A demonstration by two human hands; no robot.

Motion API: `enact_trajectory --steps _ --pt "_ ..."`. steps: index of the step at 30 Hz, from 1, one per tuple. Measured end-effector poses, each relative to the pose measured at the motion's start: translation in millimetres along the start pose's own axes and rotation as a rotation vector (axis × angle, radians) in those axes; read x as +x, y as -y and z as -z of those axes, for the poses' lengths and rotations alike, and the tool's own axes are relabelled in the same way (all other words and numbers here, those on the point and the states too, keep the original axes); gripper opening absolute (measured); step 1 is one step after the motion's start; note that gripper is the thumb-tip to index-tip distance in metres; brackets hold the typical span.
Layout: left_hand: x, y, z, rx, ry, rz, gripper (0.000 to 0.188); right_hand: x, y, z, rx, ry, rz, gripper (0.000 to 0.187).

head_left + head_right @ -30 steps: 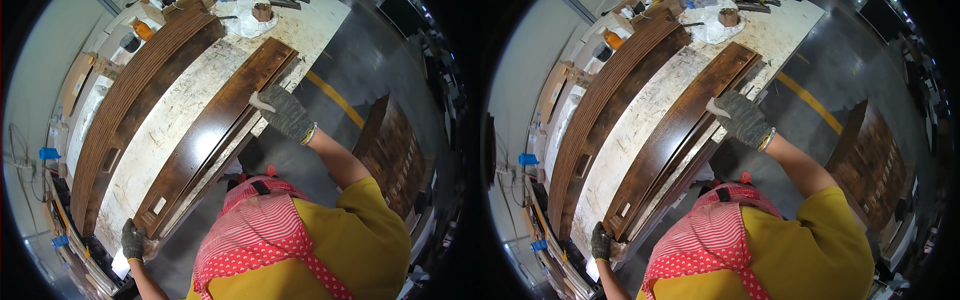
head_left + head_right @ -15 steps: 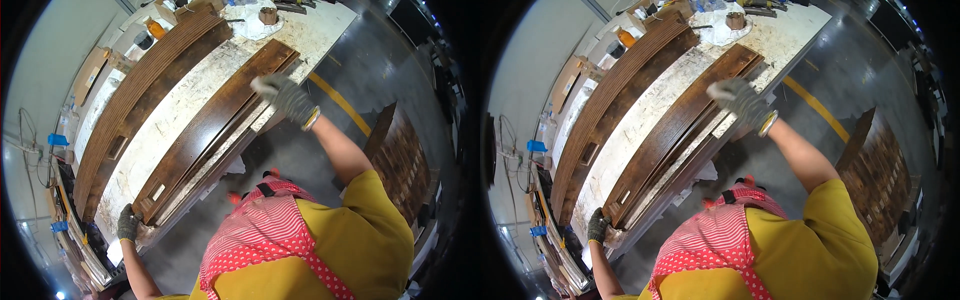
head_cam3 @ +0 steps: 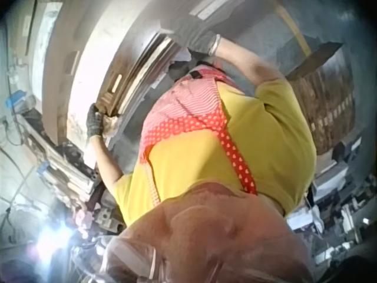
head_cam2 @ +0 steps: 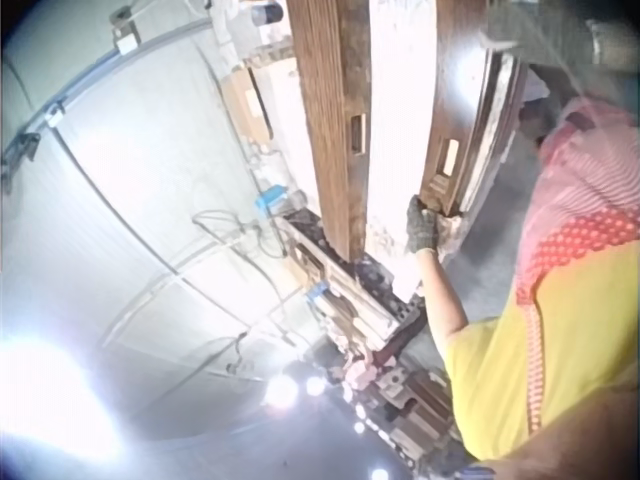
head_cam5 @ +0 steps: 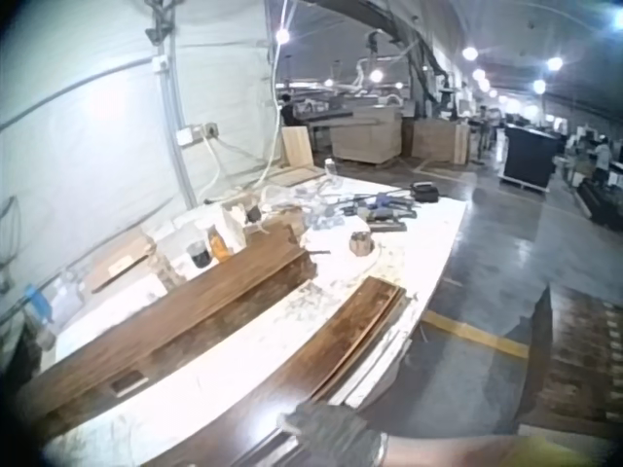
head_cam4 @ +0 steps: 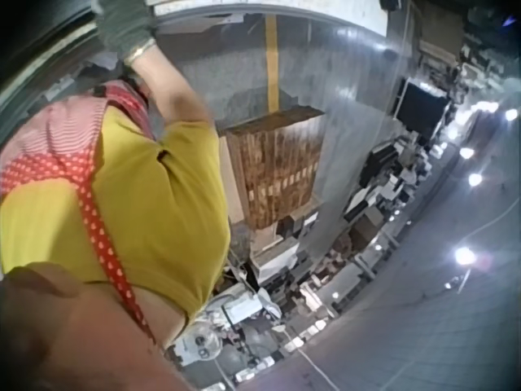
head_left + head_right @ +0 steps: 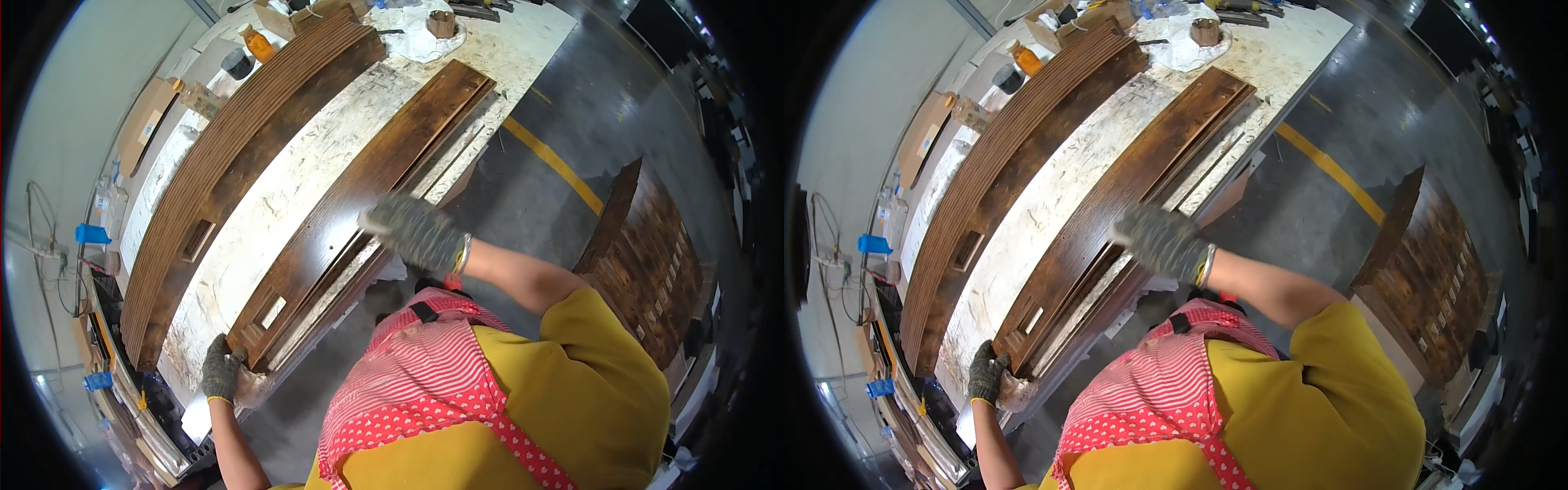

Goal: The worker uses a cloth to wipe down and apply finish or clean stained wooden furniture components on a factory workbench.

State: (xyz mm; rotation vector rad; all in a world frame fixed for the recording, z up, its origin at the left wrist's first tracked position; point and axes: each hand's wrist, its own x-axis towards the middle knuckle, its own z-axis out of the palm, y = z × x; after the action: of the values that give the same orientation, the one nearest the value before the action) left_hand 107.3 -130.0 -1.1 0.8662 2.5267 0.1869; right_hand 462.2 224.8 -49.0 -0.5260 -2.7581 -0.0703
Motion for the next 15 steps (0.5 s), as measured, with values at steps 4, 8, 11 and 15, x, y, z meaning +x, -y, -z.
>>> enact_trajectory --steps 4,8,11,15 --pt "3 19 -8 0.038 -0.042 -0.053 0.061 2 -15 0 0.176 -0.281 0.007 0.030" --pt "-3 -10 0 0.082 -0.030 0.020 0.062 1 -134 2 0.482 -0.485 -0.533 0.021" --pt "1 3 -3 0.087 -0.046 -0.022 0.062 -1 -131 -1 0.411 -0.429 -0.485 0.017" --pt "-4 7 -6 -0.004 -0.013 0.057 0.062 21 14 24 0.127 -0.053 -0.224 0.022"
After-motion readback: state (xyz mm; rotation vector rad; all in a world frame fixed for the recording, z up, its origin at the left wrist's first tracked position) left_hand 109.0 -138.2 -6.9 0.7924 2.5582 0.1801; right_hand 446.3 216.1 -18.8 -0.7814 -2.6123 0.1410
